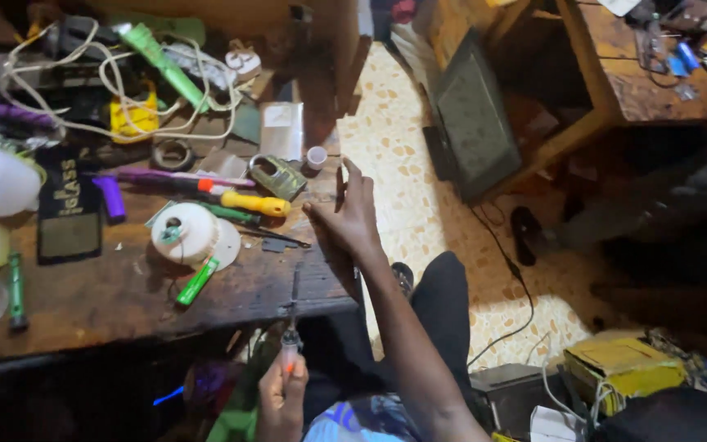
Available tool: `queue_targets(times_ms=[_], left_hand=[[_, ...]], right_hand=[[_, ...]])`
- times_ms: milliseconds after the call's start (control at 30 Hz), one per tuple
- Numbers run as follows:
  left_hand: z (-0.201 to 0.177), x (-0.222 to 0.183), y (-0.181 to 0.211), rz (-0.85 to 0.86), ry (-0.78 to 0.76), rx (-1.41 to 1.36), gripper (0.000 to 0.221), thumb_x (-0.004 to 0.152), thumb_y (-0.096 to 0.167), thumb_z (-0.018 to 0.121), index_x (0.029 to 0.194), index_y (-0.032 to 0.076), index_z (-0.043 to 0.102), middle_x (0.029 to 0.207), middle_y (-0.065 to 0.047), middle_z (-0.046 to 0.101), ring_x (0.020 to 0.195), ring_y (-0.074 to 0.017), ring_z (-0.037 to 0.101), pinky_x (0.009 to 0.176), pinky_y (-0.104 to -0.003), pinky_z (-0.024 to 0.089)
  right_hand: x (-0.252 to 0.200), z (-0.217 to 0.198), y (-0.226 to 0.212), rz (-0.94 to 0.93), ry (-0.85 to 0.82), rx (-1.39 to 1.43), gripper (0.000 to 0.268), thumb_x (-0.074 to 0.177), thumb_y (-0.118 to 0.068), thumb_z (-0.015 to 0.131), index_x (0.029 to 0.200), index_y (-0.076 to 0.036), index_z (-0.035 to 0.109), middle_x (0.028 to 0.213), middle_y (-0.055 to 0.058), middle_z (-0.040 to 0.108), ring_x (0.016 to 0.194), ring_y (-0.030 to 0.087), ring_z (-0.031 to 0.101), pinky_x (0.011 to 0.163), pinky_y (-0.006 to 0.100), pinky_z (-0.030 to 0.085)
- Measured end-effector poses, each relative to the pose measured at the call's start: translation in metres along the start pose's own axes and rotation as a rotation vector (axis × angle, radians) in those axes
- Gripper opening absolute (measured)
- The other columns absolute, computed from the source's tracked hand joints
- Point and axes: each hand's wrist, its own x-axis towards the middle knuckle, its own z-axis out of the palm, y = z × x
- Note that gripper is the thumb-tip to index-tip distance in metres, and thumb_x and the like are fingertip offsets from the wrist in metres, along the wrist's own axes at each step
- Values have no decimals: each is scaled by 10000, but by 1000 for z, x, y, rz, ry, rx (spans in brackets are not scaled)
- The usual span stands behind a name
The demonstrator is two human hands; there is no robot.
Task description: Assembling or repairing a small electronic device by stripping wires and soldering components on a workbench.
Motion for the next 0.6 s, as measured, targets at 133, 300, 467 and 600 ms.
queue_targets(times_ms=[133,300,467,600], left_hand=[[-6,11,8,35,-34,83,295,830,332,427,607,139,432,524,63,277,453,-54,254,420,-247,218],[-15,17,5,0,2,150,327,829,371,448,613,129,486,532,57,293,480,-71,296,465,-245,264],[-20,11,14,-72,-47,41,270,882,247,444,644,119,448,561,42,273,484,-69,256,453,-255,231],[-22,9,6,0,1,31,239,869,243,440,663,125,471,568,45,316,500,-64,292,473,-244,265]], right_hand=[[8,-6,-5,40,-46,59,908,585,-407,724,1310,-114,263,1148,207,381,1106,317,416,915,334,368],[5,0,-1,49,-73,49,951,535,-548,656,1316,-142,296,1180,210,364,1122,335,381,900,410,382],[2,-6,2,16,-16,114,674,661,-411,639,1193,-59,420,990,145,507,914,210,518,726,296,438],[-5,-13,-16,-2,-77,98,730,628,-414,671,1217,-86,390,1088,154,435,967,219,480,740,295,440]])
